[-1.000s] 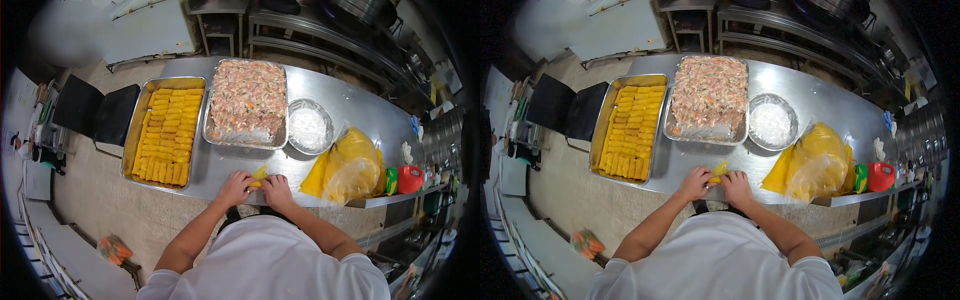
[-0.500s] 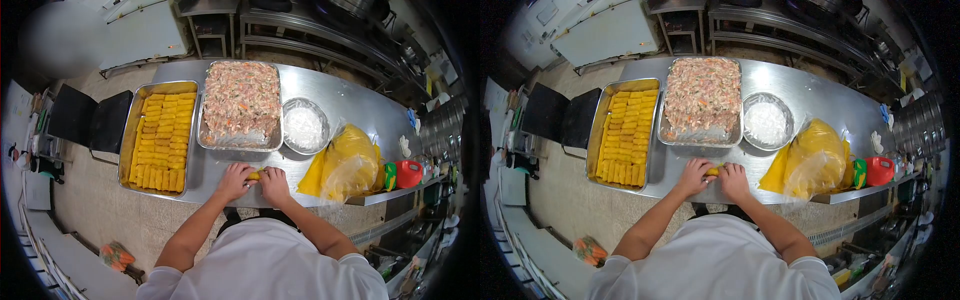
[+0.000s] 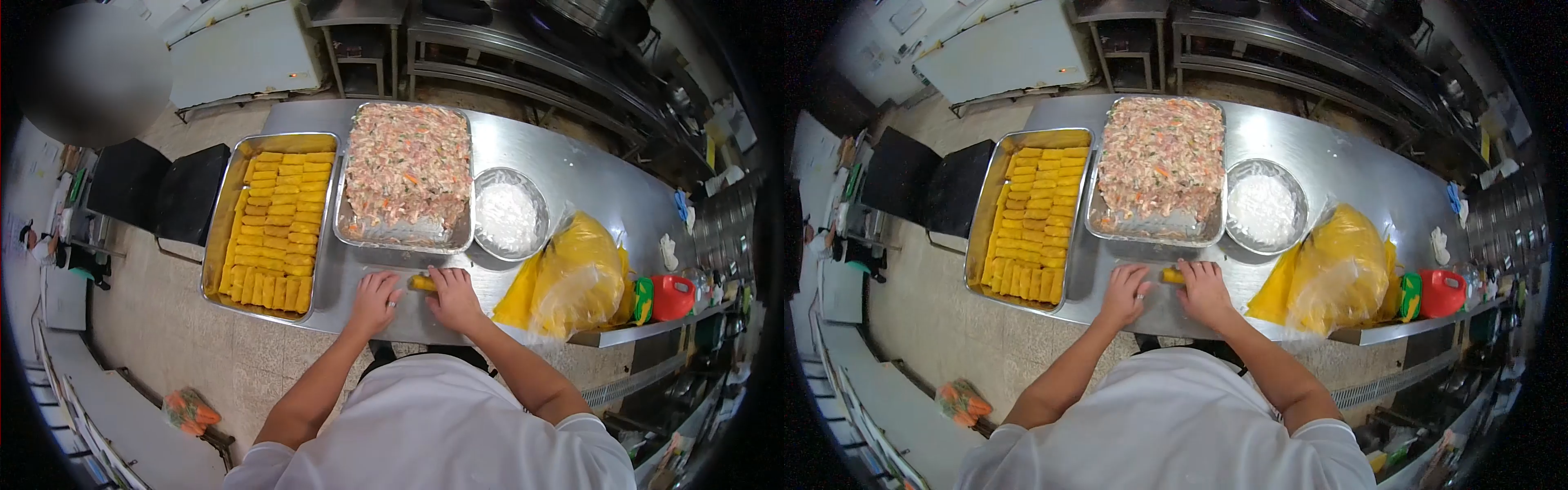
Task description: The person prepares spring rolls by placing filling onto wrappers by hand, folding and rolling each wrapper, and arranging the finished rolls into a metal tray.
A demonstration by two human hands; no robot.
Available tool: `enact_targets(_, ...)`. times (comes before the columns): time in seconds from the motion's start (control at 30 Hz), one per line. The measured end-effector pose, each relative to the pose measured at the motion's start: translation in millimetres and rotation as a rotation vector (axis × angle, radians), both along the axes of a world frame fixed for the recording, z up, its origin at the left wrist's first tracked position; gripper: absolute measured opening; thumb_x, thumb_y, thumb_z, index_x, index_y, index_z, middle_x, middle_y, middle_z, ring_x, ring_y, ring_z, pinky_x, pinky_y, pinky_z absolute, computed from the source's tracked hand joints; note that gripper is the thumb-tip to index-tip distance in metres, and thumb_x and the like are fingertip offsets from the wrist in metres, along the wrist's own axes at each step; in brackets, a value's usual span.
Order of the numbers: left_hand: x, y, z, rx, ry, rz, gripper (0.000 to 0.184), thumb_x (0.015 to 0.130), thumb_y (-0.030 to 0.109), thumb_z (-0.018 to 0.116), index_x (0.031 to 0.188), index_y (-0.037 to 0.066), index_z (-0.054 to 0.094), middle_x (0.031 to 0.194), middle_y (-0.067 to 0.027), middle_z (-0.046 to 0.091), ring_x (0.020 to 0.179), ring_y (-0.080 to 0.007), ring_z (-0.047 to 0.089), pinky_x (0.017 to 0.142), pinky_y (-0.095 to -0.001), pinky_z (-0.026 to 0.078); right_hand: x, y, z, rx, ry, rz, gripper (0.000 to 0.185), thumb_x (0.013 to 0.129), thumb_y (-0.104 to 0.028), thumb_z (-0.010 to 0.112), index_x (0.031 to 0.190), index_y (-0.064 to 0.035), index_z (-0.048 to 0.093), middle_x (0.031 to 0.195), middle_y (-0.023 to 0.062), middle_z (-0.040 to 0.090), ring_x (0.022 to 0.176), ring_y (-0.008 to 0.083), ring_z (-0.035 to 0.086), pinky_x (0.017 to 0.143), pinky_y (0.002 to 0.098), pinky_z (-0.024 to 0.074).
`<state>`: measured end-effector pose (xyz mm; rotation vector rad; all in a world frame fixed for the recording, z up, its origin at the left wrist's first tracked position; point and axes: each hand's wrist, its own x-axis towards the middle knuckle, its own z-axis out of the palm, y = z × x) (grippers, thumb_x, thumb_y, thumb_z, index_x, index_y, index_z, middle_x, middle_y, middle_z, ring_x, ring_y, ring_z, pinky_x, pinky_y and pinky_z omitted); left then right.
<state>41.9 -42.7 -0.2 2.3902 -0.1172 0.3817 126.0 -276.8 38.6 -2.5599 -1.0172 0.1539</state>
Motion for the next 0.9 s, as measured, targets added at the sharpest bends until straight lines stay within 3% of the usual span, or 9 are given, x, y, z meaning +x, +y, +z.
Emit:
enact_targets(0.13, -35.7, 22.4, 1.5, -0.027, 0.031, 0.166, 0.034, 0.099, 0.019, 0.071, 0.13, 0.004, 0.069, 0.129, -0.0172, 0.067, 0.121, -0.0404, 0.06, 0.107, -0.0513, 0.047, 15.0, 14.8, -6.2, -0.044, 0.062, 0.07, 0.056, 0.088, -0.02, 0.075, 0.14, 0.0001, 0.064, 0.121, 0.0175, 0.07, 0.114, 0.038, 0.065, 0.108, 0.0518, 0.0468)
enact_targets(0.23, -56.0, 40.2, -4.7, -0.073, 0.091, 0.272, 0.034, 0.1, 0.022, 0.071, 0.129, 0.004, 0.069, 0.129, -0.0165, 0.067, 0.121, -0.0401, 0.06, 0.107, -0.0499, 0.048, 20.4, 27.2, -2.0, 0.066, 0.26, -0.002, 0.047, 0.091, -0.015, 0.075, 0.133, 0.0036, 0.069, 0.11, 0.017, 0.076, 0.094, 0.0322, 0.074, 0.09, 0.0442, 0.0584)
enact_targets(0.33, -61.4, 45.3, -11.4, -0.081, 0.125, 0.309, 0.037, 0.101, 0.028, 0.07, 0.131, 0.005, 0.069, 0.133, -0.0145, 0.065, 0.124, -0.0386, 0.06, 0.108, -0.0494, 0.048, 24.3, 64.2, 23.6, 0.227, 0.807, -0.172, 0.042, 0.092, -0.011, 0.074, 0.131, 0.0048, 0.07, 0.111, 0.0158, 0.077, 0.097, 0.0245, 0.074, 0.089, 0.0377, 0.0584)
enact_targets(0.37, -59.9, 44.7, -10.4, -0.069, 0.136, 0.309, 0.038, 0.101, 0.029, 0.07, 0.13, 0.005, 0.068, 0.134, -0.0141, 0.064, 0.125, -0.0384, 0.06, 0.109, -0.0491, 0.048, 29.3, 78.9, 17.1, 0.35, 0.892, -0.136, 0.045, 0.093, -0.01, 0.076, 0.134, 0.0044, 0.069, 0.113, 0.0136, 0.078, 0.099, 0.017, 0.072, 0.089, 0.0313, 0.057)
enact_targets(0.47, -60.4, 45.3, 5.7, -0.04, 0.183, 0.331, 0.041, 0.099, 0.033, 0.072, 0.13, 0.006, 0.068, 0.134, -0.0137, 0.064, 0.126, -0.0373, 0.061, 0.106, -0.0481, 0.053, 35.7, 154.7, 54.1, 0.432, 0.971, 0.075, 0.042, 0.093, -0.009, 0.075, 0.133, 0.0046, 0.07, 0.11, 0.0121, 0.078, 0.097, 0.0171, 0.072, 0.088, 0.0329, 0.0575)
enact_targets(0.57, -61.9, 45.1, 0.0, -0.086, 0.128, 0.349, 0.044, 0.095, 0.034, 0.077, 0.129, 0.007, 0.069, 0.132, -0.0143, 0.066, 0.125, -0.0365, 0.062, 0.105, -0.047, 0.055, 38.5, 245.7, 76.6, 0.246, 0.746, 0.272, 0.043, 0.088, -0.013, 0.075, 0.128, 0.0049, 0.073, 0.108, 0.0157, 0.077, 0.097, 0.0196, 0.071, 0.089, 0.0336, 0.0564)
enact_targets(0.63, -61.2, 46.7, -9.3, -0.129, 0.097, 0.326, 0.043, 0.096, 0.034, 0.077, 0.13, 0.008, 0.069, 0.132, -0.0127, 0.066, 0.124, -0.0356, 0.063, 0.105, -0.0468, 0.055, 30.6, 310.3, 67.5, 0.303, 0.755, 0.44, 0.042, 0.089, -0.006, 0.073, 0.13, 0.0054, 0.071, 0.11, 0.0107, 0.074, 0.102, 0.0155, 0.069, 0.091, 0.0307, 0.0549)
enact_targets(0.8, -63.8, 51.3, -8.2, -0.227, 0.037, 0.265, 0.042, 0.098, 0.033, 0.074, 0.131, 0.008, 0.067, 0.134, -0.0107, 0.065, 0.124, -0.0346, 0.061, 0.106, -0.046, 0.054, -13.7, 437.3, 81.7, 0.137, 0.375, 0.748, 0.042, 0.086, -0.007, 0.07, 0.126, -0.0017, 0.076, 0.12, 0.0202, 0.076, 0.112, 0.0365, 0.07, 0.106, 0.0454, 0.0532)
enact_targets(0.9, -64.7, 52.2, -8.2, -0.211, 0.123, 0.235, 0.051, 0.103, 0.04, 0.065, 0.139, 0.005, 0.062, 0.148, -0.0182, 0.058, 0.14, -0.0385, 0.053, 0.119, -0.0467, 0.045, -32.1, 483.6, 56.6, 0.125, 0.172, 0.899, 0.039, 0.085, -0.006, 0.068, 0.122, -0.0071, 0.079, 0.125, 0.0188, 0.075, 0.119, 0.0413, 0.066, 0.113, 0.0499, 0.0473)
